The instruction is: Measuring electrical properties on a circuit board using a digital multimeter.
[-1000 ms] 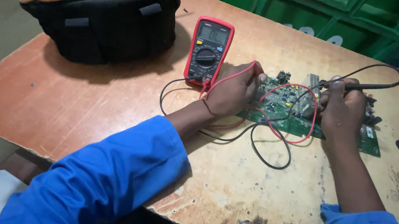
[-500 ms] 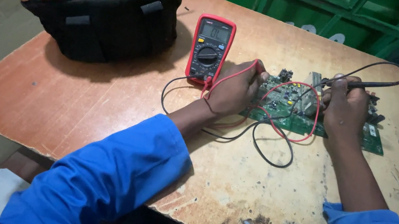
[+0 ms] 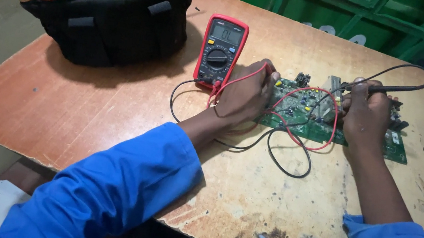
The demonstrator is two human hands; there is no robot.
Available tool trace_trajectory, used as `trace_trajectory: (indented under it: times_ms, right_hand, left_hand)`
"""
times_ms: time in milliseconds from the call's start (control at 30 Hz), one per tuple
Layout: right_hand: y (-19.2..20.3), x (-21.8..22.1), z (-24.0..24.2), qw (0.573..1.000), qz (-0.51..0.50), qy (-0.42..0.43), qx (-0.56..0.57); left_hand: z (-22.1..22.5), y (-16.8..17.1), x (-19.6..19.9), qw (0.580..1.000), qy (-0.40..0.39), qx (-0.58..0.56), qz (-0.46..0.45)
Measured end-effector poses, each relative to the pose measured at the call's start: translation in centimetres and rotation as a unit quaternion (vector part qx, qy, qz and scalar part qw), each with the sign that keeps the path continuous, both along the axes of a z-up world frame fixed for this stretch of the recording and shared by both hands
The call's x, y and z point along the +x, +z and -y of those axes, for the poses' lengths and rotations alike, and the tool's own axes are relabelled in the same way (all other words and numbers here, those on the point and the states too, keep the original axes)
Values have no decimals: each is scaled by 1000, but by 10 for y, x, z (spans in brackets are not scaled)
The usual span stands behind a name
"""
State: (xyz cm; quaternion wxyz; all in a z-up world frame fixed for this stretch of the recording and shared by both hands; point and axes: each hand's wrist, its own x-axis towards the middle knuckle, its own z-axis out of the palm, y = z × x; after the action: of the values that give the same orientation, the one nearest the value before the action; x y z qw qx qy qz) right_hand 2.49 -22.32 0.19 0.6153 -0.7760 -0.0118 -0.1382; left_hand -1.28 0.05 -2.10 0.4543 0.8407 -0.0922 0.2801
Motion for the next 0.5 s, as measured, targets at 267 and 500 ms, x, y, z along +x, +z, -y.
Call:
trace_trajectory:
  times_ms: [267,500]
  right_hand:
    - [-1,1,0,1000,6,-6,-9]
    - [-4,3,2,1000,17,6,2]
  left_hand:
    - [0,1,1,1000,0,-1,-12]
    - [-2,-8,10,1000,-1,16,22]
